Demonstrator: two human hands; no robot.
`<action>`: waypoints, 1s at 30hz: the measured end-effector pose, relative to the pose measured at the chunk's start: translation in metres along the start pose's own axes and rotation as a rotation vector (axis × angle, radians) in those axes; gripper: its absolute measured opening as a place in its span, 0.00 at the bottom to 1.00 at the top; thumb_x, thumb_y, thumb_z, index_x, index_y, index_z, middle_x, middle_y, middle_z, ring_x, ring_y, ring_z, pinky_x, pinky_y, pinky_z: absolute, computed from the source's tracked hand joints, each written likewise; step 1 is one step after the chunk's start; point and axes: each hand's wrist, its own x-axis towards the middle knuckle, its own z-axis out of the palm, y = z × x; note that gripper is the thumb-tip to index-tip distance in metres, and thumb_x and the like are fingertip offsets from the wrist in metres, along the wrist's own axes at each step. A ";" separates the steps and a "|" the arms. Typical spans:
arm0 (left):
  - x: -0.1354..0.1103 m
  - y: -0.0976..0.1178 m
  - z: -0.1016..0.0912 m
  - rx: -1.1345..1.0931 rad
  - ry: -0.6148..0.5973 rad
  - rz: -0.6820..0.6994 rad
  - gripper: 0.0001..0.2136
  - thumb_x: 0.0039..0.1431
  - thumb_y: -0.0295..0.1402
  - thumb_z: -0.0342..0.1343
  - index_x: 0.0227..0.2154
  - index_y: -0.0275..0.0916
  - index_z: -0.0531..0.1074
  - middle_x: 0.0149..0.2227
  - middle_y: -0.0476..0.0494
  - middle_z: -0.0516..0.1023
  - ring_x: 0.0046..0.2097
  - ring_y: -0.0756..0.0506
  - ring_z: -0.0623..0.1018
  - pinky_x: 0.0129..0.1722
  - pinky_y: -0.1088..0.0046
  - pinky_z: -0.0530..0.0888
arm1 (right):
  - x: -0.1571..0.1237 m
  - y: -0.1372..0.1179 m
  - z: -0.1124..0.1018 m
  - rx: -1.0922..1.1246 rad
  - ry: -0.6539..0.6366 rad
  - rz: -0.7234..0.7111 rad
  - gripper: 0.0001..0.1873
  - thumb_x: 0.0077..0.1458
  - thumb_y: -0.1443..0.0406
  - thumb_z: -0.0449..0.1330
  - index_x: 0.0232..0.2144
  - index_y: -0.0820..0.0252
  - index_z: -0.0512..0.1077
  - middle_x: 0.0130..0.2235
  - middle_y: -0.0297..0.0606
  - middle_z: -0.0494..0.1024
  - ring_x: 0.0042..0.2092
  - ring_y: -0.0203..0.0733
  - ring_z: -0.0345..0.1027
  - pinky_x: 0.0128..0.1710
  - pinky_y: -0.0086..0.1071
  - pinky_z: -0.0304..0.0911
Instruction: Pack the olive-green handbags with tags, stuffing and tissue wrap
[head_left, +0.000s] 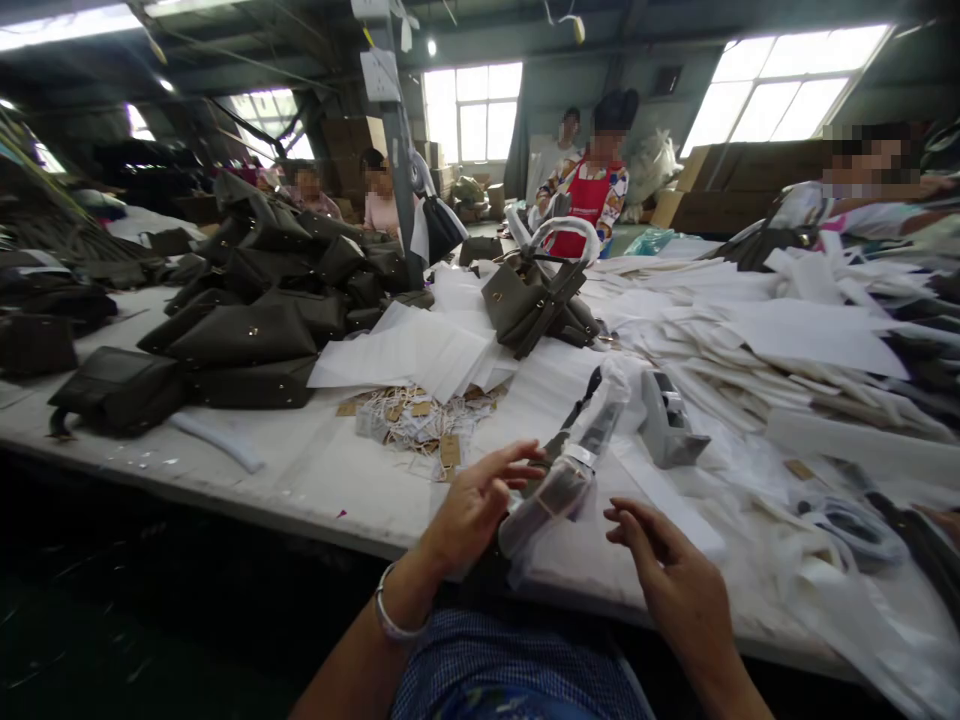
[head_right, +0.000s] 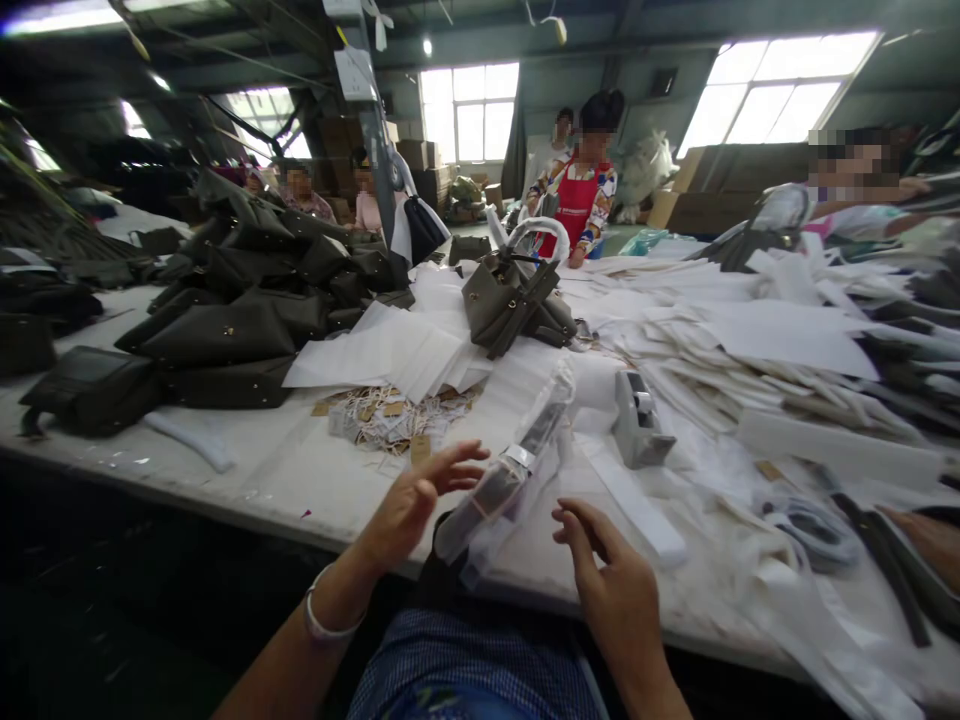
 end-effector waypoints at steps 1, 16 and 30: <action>0.003 -0.008 -0.014 0.021 0.083 -0.028 0.36 0.61 0.62 0.43 0.56 0.36 0.70 0.52 0.33 0.78 0.49 0.37 0.79 0.50 0.61 0.75 | -0.005 0.002 -0.001 -0.003 -0.010 -0.003 0.21 0.61 0.48 0.57 0.44 0.55 0.77 0.36 0.39 0.83 0.36 0.46 0.79 0.39 0.32 0.72; 0.044 -0.130 -0.115 0.837 0.299 -0.251 0.18 0.52 0.34 0.65 0.47 0.40 0.76 0.46 0.40 0.76 0.49 0.39 0.74 0.52 0.62 0.68 | -0.037 0.018 0.030 0.079 -0.192 -0.230 0.15 0.60 0.51 0.60 0.40 0.51 0.80 0.29 0.33 0.82 0.25 0.39 0.76 0.30 0.27 0.74; 0.084 -0.051 -0.164 0.374 0.293 -0.160 0.22 0.53 0.52 0.61 0.35 0.35 0.73 0.36 0.42 0.78 0.38 0.45 0.78 0.43 0.65 0.76 | -0.023 -0.006 -0.007 0.183 -0.319 -0.400 0.09 0.61 0.57 0.61 0.40 0.48 0.80 0.27 0.28 0.81 0.24 0.33 0.74 0.26 0.18 0.71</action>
